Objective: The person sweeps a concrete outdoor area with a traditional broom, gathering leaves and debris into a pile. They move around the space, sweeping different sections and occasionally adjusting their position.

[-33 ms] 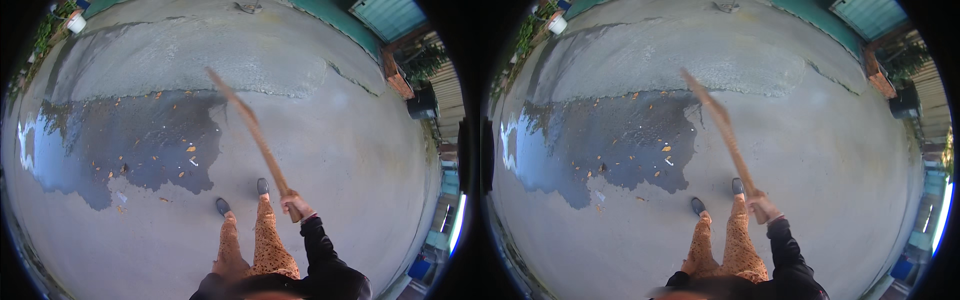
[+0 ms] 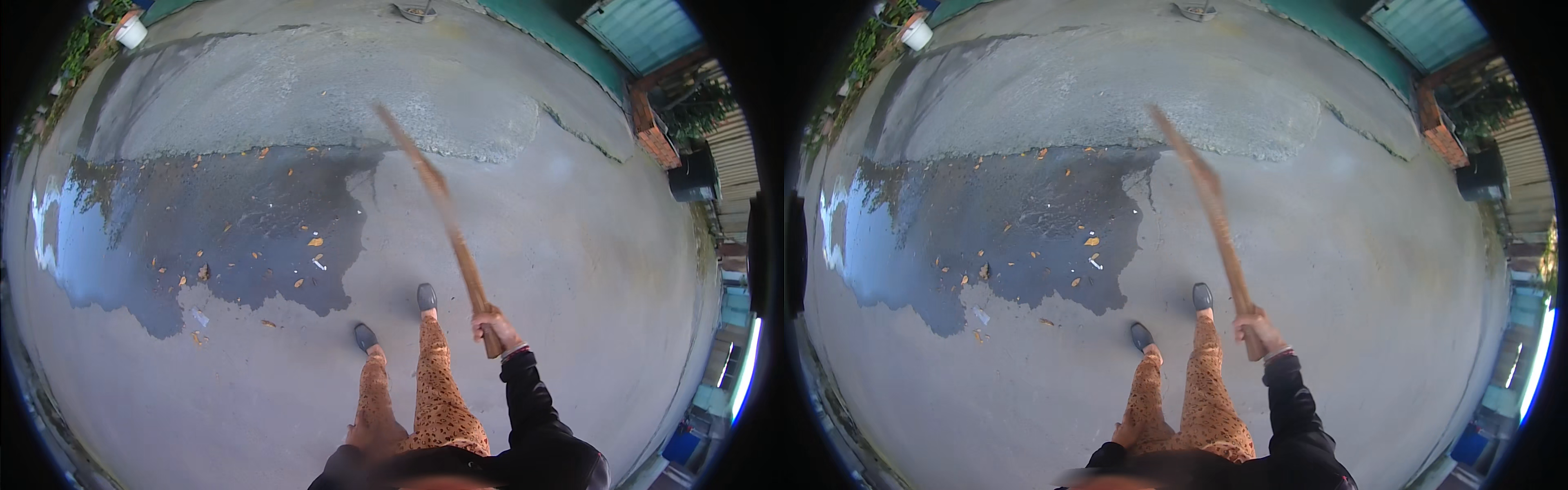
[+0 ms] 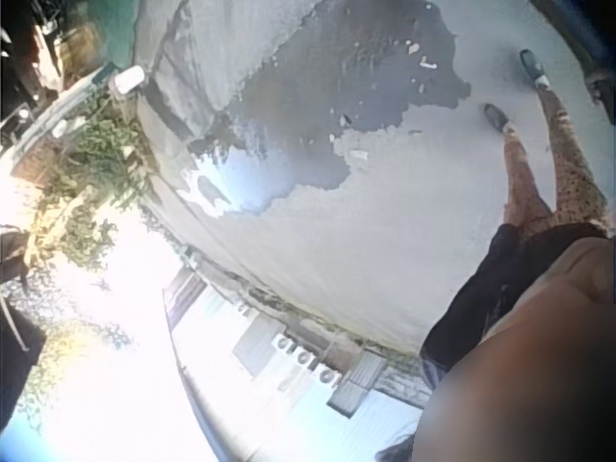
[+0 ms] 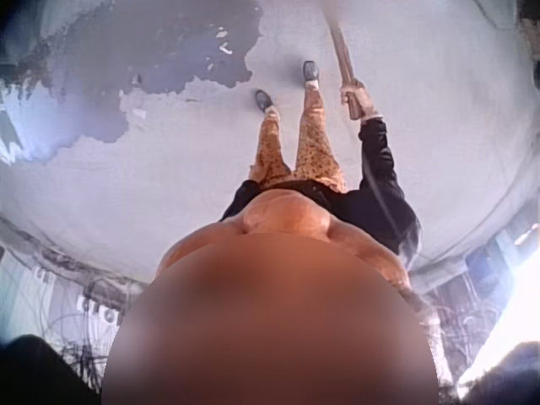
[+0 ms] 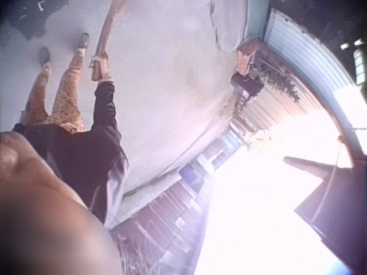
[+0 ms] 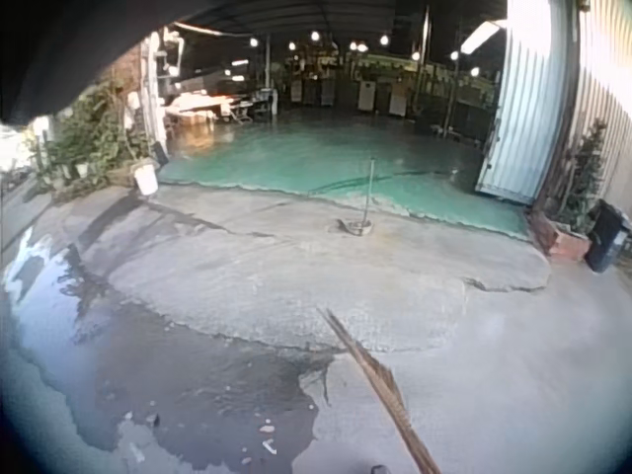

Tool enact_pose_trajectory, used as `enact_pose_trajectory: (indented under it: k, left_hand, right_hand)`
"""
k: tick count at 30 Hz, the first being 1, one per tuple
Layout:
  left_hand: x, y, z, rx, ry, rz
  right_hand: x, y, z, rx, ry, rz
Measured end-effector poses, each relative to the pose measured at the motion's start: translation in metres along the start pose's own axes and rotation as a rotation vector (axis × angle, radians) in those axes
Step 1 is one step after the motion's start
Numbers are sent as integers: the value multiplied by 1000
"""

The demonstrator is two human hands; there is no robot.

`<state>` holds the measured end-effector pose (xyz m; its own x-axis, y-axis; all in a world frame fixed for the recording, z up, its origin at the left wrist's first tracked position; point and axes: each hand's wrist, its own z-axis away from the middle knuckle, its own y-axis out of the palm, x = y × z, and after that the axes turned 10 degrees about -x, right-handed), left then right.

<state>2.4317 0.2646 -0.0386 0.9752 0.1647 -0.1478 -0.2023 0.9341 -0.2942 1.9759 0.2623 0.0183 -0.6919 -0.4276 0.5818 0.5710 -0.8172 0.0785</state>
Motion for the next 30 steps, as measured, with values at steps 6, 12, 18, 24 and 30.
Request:
enact_pose_trajectory:
  k: [6, 12, 18, 24, 30]
  left_hand:
    - [-42, -9, -17, -77, 44, 53]
    - [-120, -1, -31, -119, -93, 16]
    - [-183, -24, -60, -137, -101, -94]
    - [-215, -42, -55, -51, -151, -91]
    - [-203, -32, -43, -2, -238, -36]
  right_hand:
    - [129, -48, -188, -260, -15, -137]
    - [145, -15, -213, -131, 111, 556]
    - [235, -81, -139, 135, 229, 478]
    - [281, -76, -160, 61, -24, 398]
    - [310, -6, -305, 26, -175, 271]
